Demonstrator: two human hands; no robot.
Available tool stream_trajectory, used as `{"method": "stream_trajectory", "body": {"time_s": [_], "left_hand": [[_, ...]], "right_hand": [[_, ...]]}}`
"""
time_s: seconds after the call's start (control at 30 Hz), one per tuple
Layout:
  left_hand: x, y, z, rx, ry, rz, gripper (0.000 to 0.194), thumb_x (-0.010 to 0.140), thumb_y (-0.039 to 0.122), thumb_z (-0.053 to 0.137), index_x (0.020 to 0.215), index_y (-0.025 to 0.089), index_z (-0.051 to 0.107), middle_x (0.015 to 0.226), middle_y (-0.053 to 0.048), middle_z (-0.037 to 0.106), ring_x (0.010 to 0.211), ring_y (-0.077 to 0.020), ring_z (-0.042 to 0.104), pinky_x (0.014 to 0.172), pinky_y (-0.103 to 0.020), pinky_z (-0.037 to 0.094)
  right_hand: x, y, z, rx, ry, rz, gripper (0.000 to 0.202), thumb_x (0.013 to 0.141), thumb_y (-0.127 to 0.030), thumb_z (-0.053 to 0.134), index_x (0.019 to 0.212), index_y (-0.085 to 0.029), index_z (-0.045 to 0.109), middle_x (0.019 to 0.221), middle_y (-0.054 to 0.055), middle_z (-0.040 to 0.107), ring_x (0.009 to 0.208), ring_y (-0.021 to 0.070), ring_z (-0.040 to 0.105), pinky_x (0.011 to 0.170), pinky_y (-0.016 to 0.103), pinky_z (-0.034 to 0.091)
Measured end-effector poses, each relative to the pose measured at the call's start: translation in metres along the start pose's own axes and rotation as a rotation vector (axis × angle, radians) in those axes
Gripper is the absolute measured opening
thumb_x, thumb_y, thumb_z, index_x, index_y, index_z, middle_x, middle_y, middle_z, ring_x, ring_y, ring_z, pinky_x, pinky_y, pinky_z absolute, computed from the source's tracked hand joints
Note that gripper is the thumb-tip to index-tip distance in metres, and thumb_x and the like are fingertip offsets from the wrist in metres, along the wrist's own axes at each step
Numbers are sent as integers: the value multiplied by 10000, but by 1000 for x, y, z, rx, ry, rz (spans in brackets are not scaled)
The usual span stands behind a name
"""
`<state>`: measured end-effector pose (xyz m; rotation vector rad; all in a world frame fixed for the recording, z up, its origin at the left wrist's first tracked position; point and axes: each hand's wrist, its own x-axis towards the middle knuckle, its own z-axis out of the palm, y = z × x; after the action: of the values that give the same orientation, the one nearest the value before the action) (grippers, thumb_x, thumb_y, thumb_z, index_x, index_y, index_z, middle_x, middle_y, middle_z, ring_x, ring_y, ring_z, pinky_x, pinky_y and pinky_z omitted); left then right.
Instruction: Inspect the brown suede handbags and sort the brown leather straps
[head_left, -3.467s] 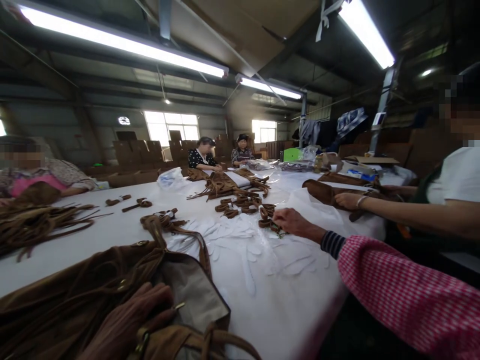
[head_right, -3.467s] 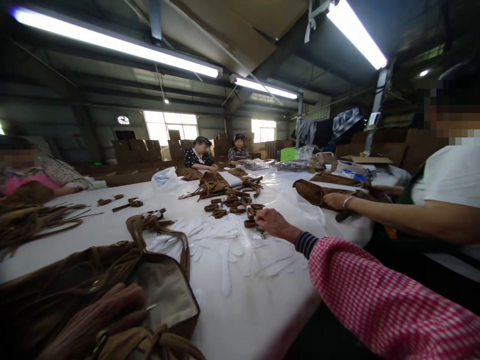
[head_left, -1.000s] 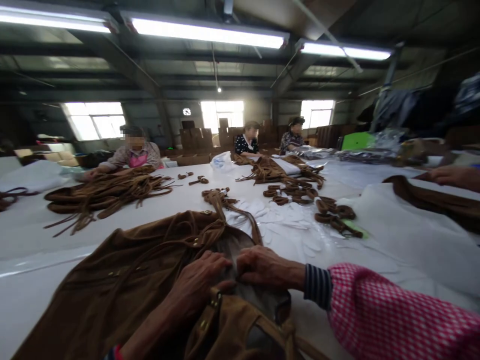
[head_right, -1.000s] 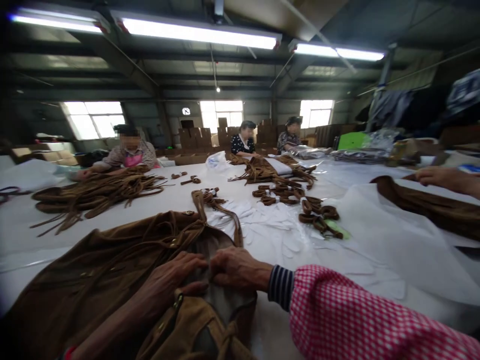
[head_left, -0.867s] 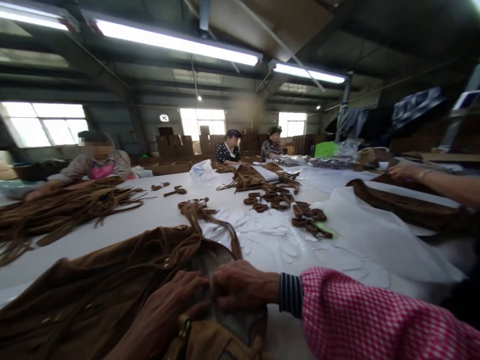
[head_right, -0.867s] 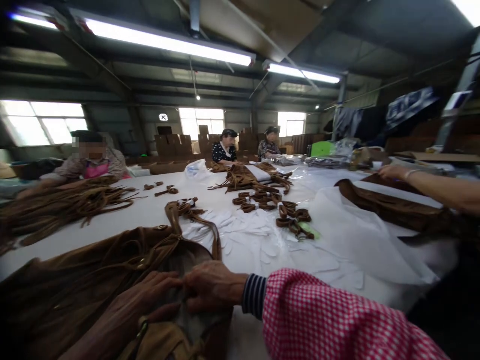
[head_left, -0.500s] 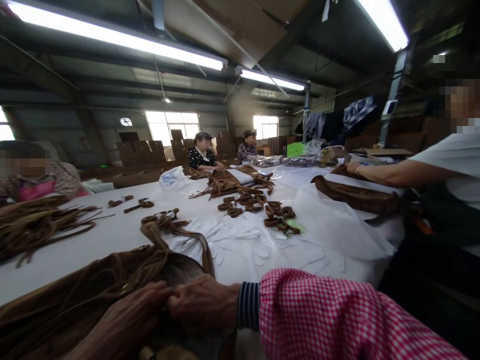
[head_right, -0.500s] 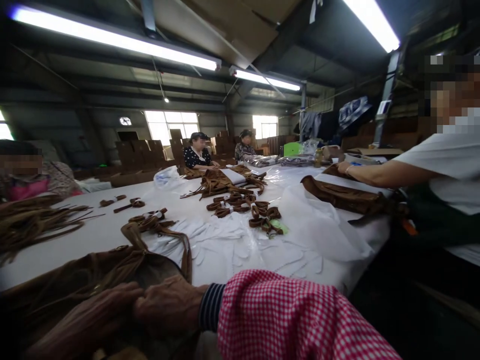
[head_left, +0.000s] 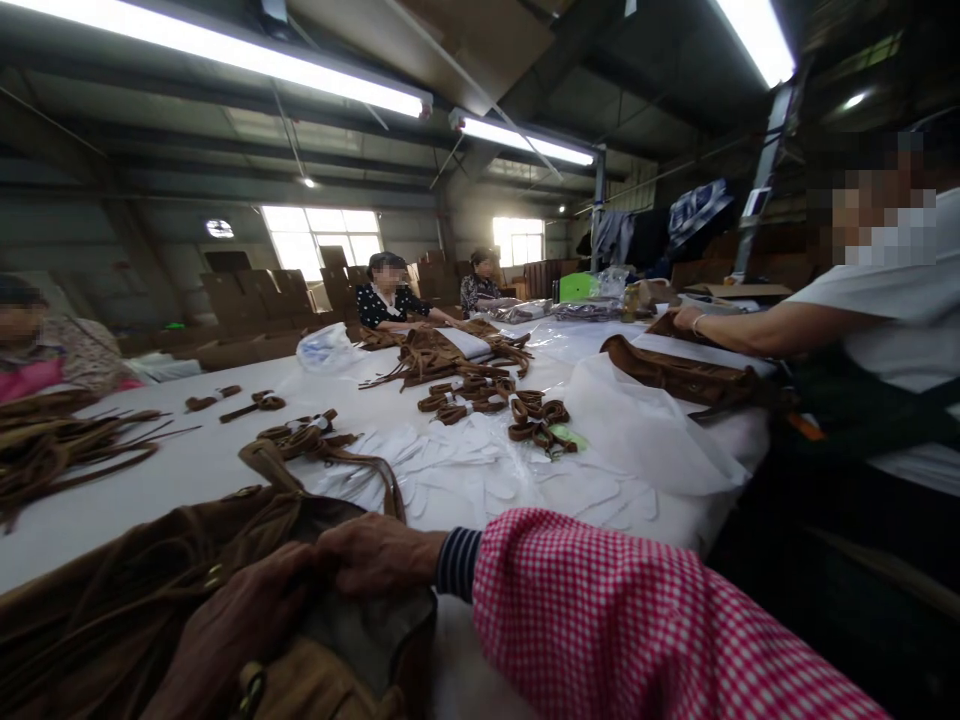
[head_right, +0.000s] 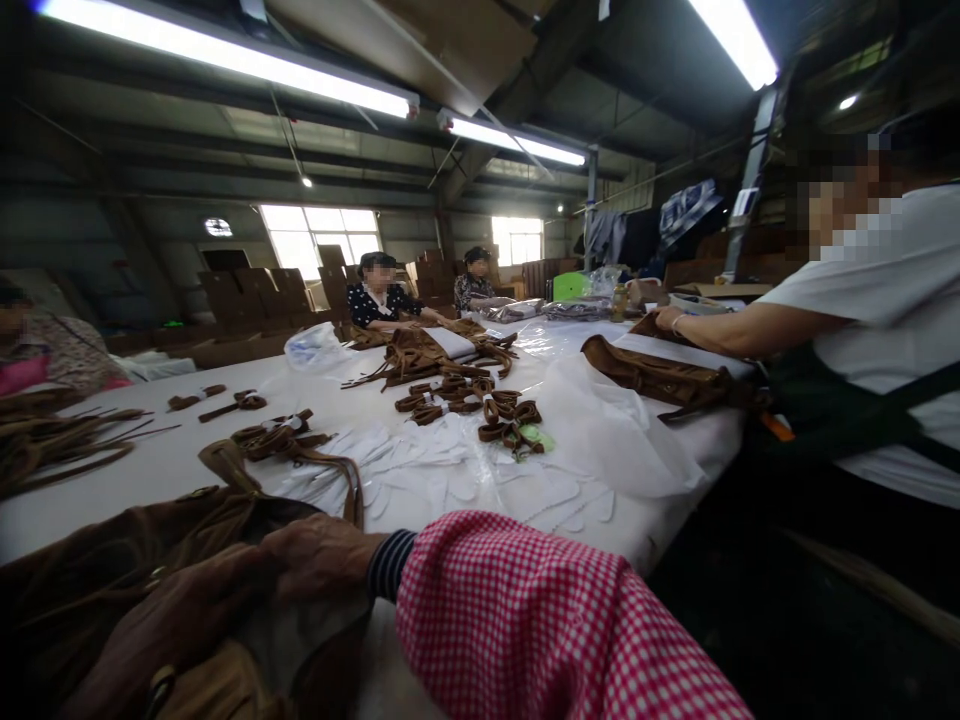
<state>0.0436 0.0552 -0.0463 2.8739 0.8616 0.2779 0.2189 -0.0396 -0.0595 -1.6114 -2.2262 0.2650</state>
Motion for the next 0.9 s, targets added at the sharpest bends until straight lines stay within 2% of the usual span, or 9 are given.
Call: {"method": "stream_trajectory", "body": {"time_s": [0.1,0.17,0.27,0.37,0.47,0.6,0.7,0.8,0.9], "left_hand": [[-5,11,-1,15,-76,-68,299,916,374,403,845,261,671,894,-26,769,861,-233,740,699,-293,507],[-6,14,1,51,-63,-110,309,945,397,382,902,255,653,920,-43,765,870,-251,735,708,-316,487],[-6,16,4,126,-26,-165,309,982,383,334,934,239,602,966,-72,758,888,-281,728,694,-341,454],[-5,20,5,168,49,-199,314,1011,357,277,934,225,551,1068,-95,740,896,-288,719,659,-344,420],[-4,23,4,166,86,-206,310,1016,362,283,939,223,550,1119,-105,722,860,-276,711,628,-336,394],[-5,23,4,151,90,-204,286,1007,361,314,932,228,555,1076,-92,725,859,-267,703,635,-328,390],[-5,21,5,172,51,-202,271,1005,362,310,934,231,537,1058,-81,725,883,-271,704,649,-328,392],[-5,21,6,192,18,-205,255,1001,366,319,929,235,525,1048,-72,725,897,-266,705,656,-322,396],[-5,21,6,203,20,-186,255,999,361,321,920,239,531,1019,-63,722,892,-252,704,655,-313,397]], "right_hand": [[-34,3,-39,123,45,-6,275,850,-154,666,1124,-149,648,1053,33,709,866,126,640,743,195,458],[-69,7,-74,138,77,62,179,861,-126,643,1034,-137,689,937,20,705,813,122,620,728,207,446],[-129,19,-123,19,234,181,163,845,-78,613,951,-131,724,865,15,695,782,124,596,758,240,428],[-184,31,-145,24,222,381,134,838,-94,607,871,-125,733,758,4,667,682,120,573,667,242,403],[-224,29,-135,28,157,442,142,855,-104,596,866,-131,734,748,8,668,670,124,577,656,248,401],[-247,10,-109,-159,89,370,193,904,-73,558,942,-164,723,909,40,684,785,139,609,734,262,409],[-247,2,-98,-298,53,359,244,934,-56,515,1041,-184,693,976,47,659,810,143,610,722,261,396],[-235,7,-92,-372,37,369,244,937,-77,541,1110,-193,668,1037,52,649,857,154,614,709,259,384],[-220,15,-86,-388,-32,392,179,941,-115,569,1066,-190,673,1011,47,648,835,153,609,666,258,351]]}}
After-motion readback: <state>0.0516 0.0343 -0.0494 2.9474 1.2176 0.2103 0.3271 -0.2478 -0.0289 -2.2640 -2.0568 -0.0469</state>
